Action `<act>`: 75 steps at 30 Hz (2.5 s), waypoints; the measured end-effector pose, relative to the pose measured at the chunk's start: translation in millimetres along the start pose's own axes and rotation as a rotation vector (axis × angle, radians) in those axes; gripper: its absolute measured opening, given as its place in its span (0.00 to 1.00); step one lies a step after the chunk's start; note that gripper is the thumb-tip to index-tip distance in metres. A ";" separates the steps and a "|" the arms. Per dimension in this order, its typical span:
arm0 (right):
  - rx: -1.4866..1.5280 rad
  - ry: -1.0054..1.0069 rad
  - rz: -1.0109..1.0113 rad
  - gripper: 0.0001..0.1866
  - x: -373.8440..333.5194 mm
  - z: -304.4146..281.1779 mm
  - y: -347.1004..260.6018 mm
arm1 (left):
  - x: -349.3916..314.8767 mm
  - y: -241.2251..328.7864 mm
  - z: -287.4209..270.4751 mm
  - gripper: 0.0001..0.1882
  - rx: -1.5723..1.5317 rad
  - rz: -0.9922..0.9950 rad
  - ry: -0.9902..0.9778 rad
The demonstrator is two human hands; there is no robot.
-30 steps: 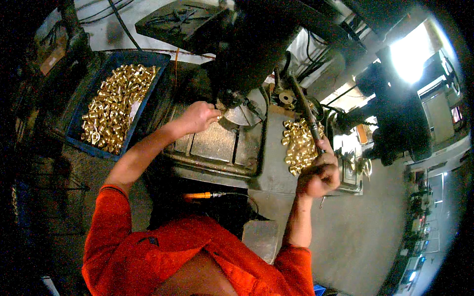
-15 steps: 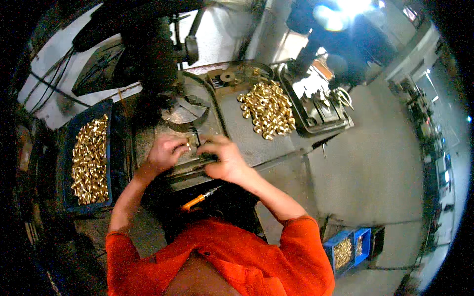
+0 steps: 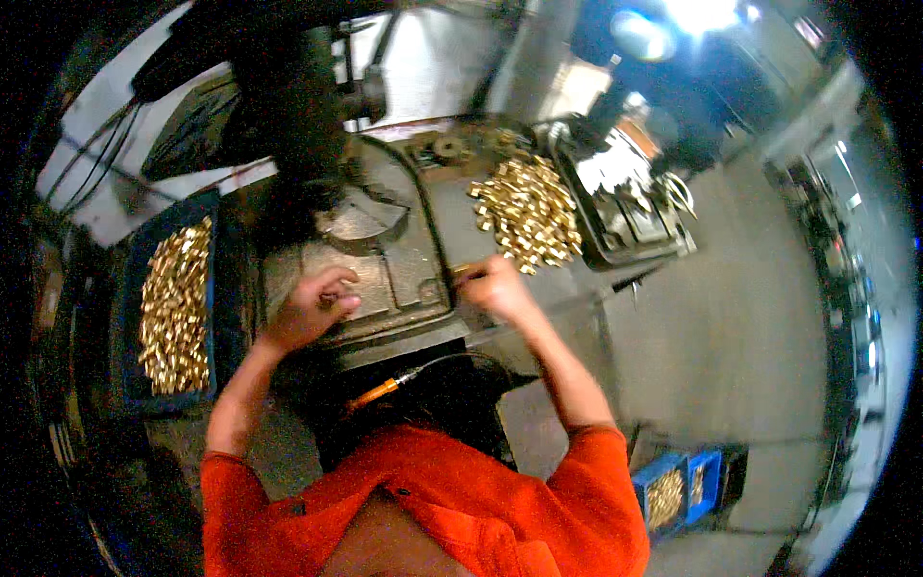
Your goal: The person repeatedly picks small brass-colored metal parts from a blue bin, places them into a press machine, operates the lever, and removes the processed parts. The cycle continues throughout the clip with the person handling the parts one at a time.
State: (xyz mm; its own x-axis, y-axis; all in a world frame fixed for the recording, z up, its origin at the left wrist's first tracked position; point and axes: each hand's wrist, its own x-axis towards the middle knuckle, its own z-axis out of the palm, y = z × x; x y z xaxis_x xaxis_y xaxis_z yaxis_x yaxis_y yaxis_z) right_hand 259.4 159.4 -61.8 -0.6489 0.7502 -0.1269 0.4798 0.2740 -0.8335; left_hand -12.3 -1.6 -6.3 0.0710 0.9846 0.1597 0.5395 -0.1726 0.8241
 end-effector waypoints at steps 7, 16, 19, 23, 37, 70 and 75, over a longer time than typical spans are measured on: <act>-0.981 0.287 0.147 0.17 53.5 -127.1 122.2 | -83.6 -25.6 -114.1 0.11 -0.100 -0.382 0.542; -0.535 0.648 -0.201 0.17 49.0 -83.7 114.9 | -160.3 -124.0 -163.9 0.16 0.239 -0.507 0.603; -0.428 0.554 -0.243 0.18 37.1 -53.8 97.9 | -154.8 -164.3 -167.7 0.16 0.486 -0.577 0.510; -0.297 0.434 0.068 0.19 -4.3 -26.9 31.8 | -117.7 -160.6 -167.2 0.14 0.850 -0.807 0.069; -0.445 0.401 -0.108 0.16 -38.5 -39.7 73.5 | -120.0 -208.9 -163.1 0.13 0.941 -0.594 -0.139; 0.736 -0.720 -0.107 0.21 -35.4 90.4 -106.9 | -60.9 5.9 -8.4 0.13 0.679 0.591 -0.067; 0.737 -0.525 -0.120 0.16 -29.6 93.7 -105.4 | -57.8 3.5 0.7 0.08 0.428 0.483 0.104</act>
State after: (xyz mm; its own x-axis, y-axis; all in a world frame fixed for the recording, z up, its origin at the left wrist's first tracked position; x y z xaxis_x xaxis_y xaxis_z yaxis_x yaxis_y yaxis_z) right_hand 172.7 51.9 -20.5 -0.9421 0.3215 -0.0956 0.0105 -0.2566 -0.9665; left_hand -14.0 -59.1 -13.0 0.3195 0.7875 0.5270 0.7552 -0.5475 0.3604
